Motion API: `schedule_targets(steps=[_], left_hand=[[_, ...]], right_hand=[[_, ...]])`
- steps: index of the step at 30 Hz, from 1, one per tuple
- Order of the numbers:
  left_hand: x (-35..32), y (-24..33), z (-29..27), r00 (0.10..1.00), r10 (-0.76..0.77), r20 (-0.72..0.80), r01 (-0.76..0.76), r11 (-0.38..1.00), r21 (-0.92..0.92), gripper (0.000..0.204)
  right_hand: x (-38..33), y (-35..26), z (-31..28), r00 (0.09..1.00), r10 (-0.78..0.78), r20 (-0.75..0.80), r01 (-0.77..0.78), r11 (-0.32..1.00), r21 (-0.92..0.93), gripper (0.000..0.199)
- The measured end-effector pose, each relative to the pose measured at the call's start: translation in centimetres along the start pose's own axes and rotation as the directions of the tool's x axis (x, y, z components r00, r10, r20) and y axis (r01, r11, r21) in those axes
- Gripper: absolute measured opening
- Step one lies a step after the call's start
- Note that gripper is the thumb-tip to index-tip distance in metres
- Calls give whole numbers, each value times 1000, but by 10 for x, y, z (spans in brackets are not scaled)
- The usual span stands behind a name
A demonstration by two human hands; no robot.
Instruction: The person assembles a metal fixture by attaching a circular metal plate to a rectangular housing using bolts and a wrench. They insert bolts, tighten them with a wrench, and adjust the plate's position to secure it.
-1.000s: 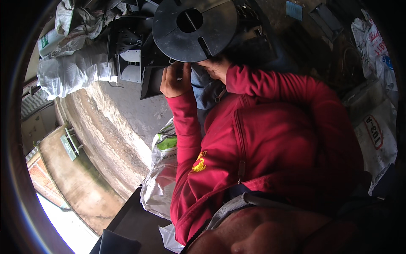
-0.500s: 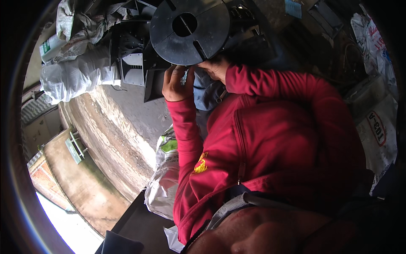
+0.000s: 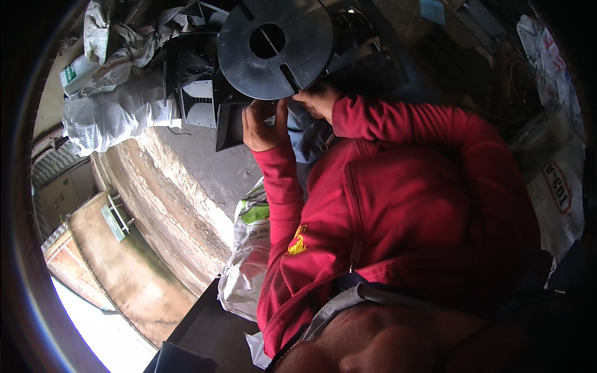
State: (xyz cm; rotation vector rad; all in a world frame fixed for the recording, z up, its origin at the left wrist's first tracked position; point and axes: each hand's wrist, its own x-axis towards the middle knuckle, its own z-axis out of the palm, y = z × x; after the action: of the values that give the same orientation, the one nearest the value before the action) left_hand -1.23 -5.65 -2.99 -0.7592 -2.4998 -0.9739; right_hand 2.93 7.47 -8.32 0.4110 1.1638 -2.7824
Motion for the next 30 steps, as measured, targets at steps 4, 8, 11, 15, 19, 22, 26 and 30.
schedule_targets(steps=[4, 8, 11, 15, 19, 22, 26, 30], left_hand=[[-1, -12, 2, 989, 145, -22, -143, 988, 65, 19], [-3, -9, 6, 973, 212, -90, -213, 977, -1, 18], [-10, 7, 7, 981, 23, -190, -16, 999, 37, 14], [-10, -7, 9, 991, 109, -79, -105, 993, 54, 28], [-5, -5, 8, 986, 112, -123, -108, 994, 35, 17], [-10, 4, 8, 982, 49, -182, -45, 999, 21, 16], [-6, -9, 13, 980, 159, -122, -148, 984, 98, 21], [-8, -2, 12, 981, 121, -149, -113, 992, 56, 20]], right_hand=[[3, 2, -6, 997, 68, 34, -67, 998, -21, 28], [0, 0, -3, 998, 59, 10, -59, 998, 15, 27], [3, -4, 4, 998, 53, -23, -53, 998, 31, 27], [6, 7, -7, 997, 75, 14, -75, 997, -27, 22], [6, 3, -8, 997, 66, 41, -66, 998, 14, 21], [-4, -5, 2, 999, 46, 3, -46, 998, 34, 25], [3, -1, -4, 997, 80, 7, -80, 997, -17, 24], [4, 2, -6, 997, 71, 26, -71, 997, -6, 24]])
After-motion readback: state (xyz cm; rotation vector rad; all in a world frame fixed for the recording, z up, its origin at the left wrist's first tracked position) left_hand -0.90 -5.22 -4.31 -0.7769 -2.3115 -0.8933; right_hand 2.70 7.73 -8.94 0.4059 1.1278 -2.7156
